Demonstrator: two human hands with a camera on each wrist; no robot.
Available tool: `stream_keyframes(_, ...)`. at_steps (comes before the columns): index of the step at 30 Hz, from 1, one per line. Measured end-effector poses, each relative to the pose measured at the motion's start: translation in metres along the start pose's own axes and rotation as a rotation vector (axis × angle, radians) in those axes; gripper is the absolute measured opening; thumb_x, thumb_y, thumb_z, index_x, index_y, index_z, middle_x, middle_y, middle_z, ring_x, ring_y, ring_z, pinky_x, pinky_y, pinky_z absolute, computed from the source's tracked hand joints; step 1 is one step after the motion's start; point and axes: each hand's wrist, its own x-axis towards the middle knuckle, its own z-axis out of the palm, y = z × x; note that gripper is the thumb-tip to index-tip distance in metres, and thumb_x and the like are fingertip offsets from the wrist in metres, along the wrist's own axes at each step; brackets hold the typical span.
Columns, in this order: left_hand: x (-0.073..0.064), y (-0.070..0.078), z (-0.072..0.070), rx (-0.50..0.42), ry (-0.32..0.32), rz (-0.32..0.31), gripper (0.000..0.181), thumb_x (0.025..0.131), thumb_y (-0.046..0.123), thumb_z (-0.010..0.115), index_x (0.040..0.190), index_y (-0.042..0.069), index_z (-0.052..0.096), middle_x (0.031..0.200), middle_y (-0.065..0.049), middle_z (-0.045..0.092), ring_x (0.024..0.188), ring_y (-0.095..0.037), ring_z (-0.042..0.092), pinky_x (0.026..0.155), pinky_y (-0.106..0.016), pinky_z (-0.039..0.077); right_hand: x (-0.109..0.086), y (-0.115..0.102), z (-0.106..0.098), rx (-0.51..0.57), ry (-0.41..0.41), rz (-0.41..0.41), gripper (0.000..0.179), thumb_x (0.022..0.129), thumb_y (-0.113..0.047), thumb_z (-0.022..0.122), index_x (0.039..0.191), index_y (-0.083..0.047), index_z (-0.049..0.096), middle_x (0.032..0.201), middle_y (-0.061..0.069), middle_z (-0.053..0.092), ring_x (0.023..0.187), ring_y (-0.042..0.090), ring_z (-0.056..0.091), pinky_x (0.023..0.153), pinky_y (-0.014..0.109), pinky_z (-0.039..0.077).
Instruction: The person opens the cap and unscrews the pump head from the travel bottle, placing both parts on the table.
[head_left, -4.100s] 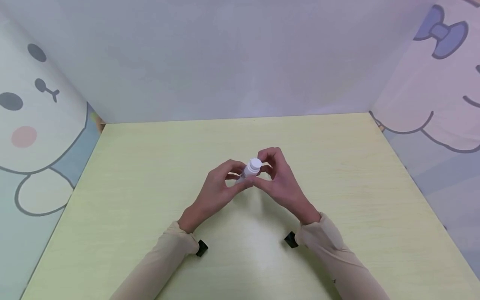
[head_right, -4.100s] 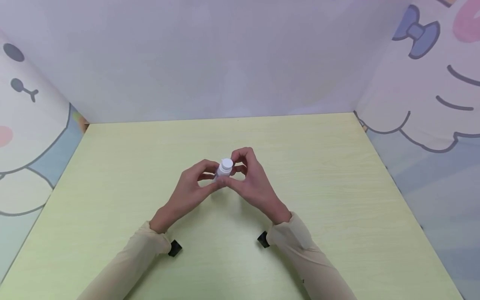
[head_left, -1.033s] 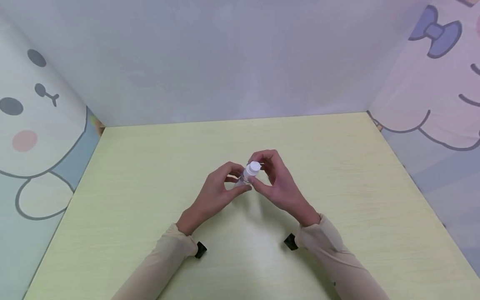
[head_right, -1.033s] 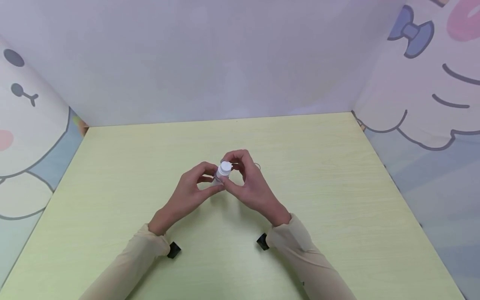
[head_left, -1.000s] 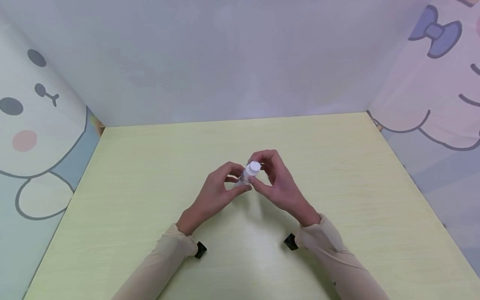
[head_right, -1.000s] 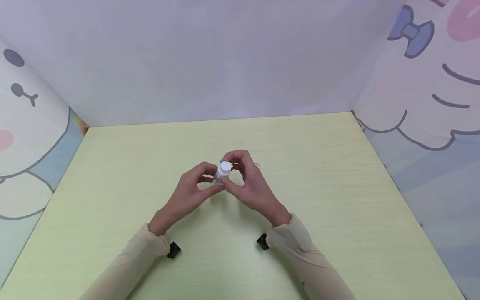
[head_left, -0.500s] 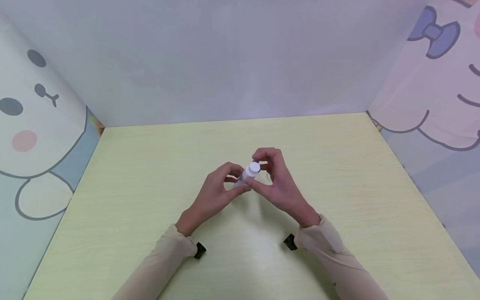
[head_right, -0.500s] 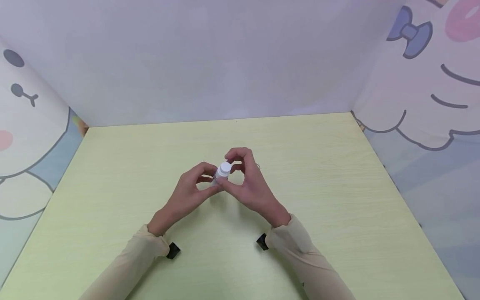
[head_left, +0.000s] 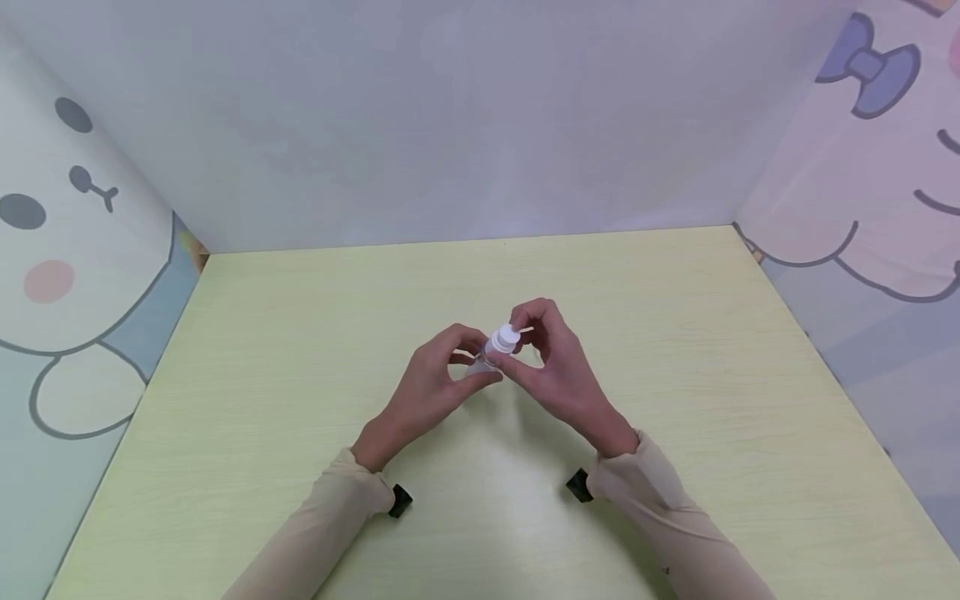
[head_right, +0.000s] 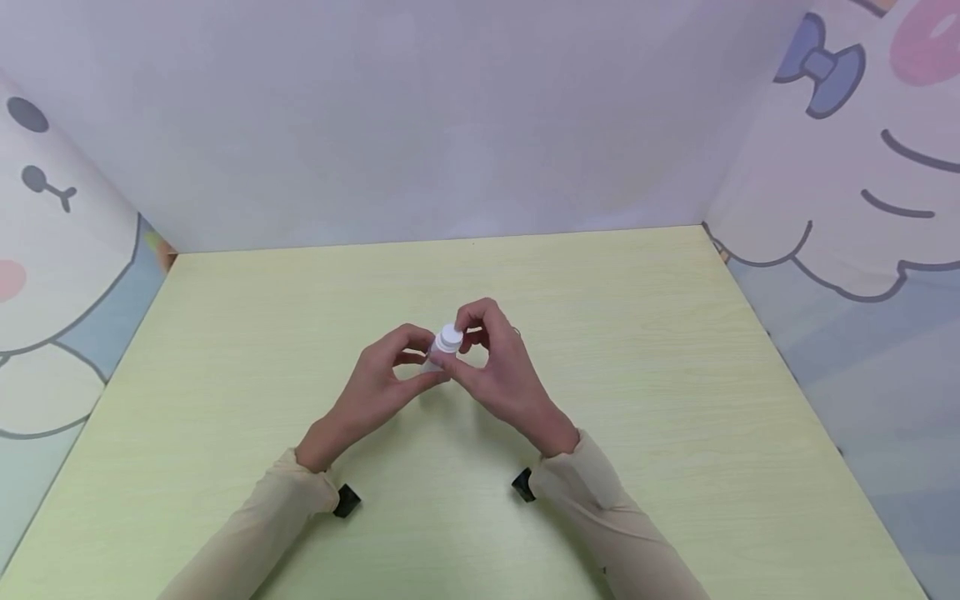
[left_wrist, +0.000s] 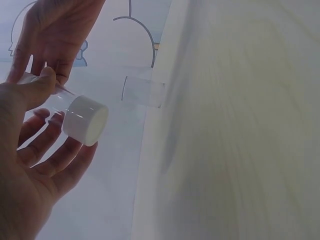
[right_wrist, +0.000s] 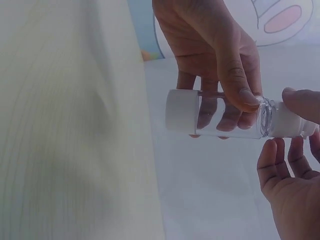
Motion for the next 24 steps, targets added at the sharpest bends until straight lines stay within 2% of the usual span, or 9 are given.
stream_keyframes(8, 0.0007, 0.0012, -0.0020, 0.006, 0.001, -0.006, 0.040, 0.087, 0.019, 0.086, 0.120, 0.016, 0.062, 0.111, 0.005, 0.068, 0.104, -0.011, 0.068, 0.092, -0.039, 0.064, -0.0005, 0.0011, -0.0031, 0.048, -0.078, -0.040, 0.039, 0.092, 0.010, 0.071, 0.121, -0.002, 0.048, 0.119, 0.006, 0.054, 0.108, 0.019, 0.059, 0.097, 0.024, 0.054)
stream_keyframes(12, 0.0011, 0.0003, -0.0021, 0.002, 0.007, -0.007, 0.041, 0.087, 0.019, 0.087, 0.119, 0.016, 0.062, 0.111, 0.005, 0.069, 0.103, -0.010, 0.068, 0.091, -0.036, 0.064, 0.0005, 0.0018, -0.0038, 0.040, -0.095, -0.057, 0.042, 0.092, 0.010, 0.070, 0.124, -0.002, 0.046, 0.123, 0.008, 0.054, 0.112, 0.020, 0.057, 0.100, 0.026, 0.053)
stream_keyframes(20, 0.0015, -0.0008, -0.0012, -0.011, 0.002, -0.008, 0.041, 0.087, 0.019, 0.087, 0.119, 0.016, 0.062, 0.112, 0.005, 0.069, 0.104, -0.011, 0.068, 0.091, -0.034, 0.063, 0.0016, 0.0005, -0.0003, 0.011, -0.007, 0.000, 0.048, 0.086, 0.006, 0.081, 0.115, -0.003, 0.044, 0.114, 0.005, 0.050, 0.099, 0.019, 0.058, 0.086, 0.024, 0.053)
stream_keyframes(24, 0.0011, -0.0008, -0.0010, 0.001, -0.010, -0.023, 0.042, 0.087, 0.019, 0.087, 0.120, 0.016, 0.062, 0.112, 0.005, 0.069, 0.104, -0.010, 0.068, 0.092, -0.033, 0.063, 0.0012, 0.0011, 0.0004, -0.010, 0.003, 0.009, 0.045, 0.086, 0.005, 0.081, 0.112, -0.003, 0.045, 0.112, 0.005, 0.051, 0.095, 0.018, 0.059, 0.085, 0.023, 0.055)
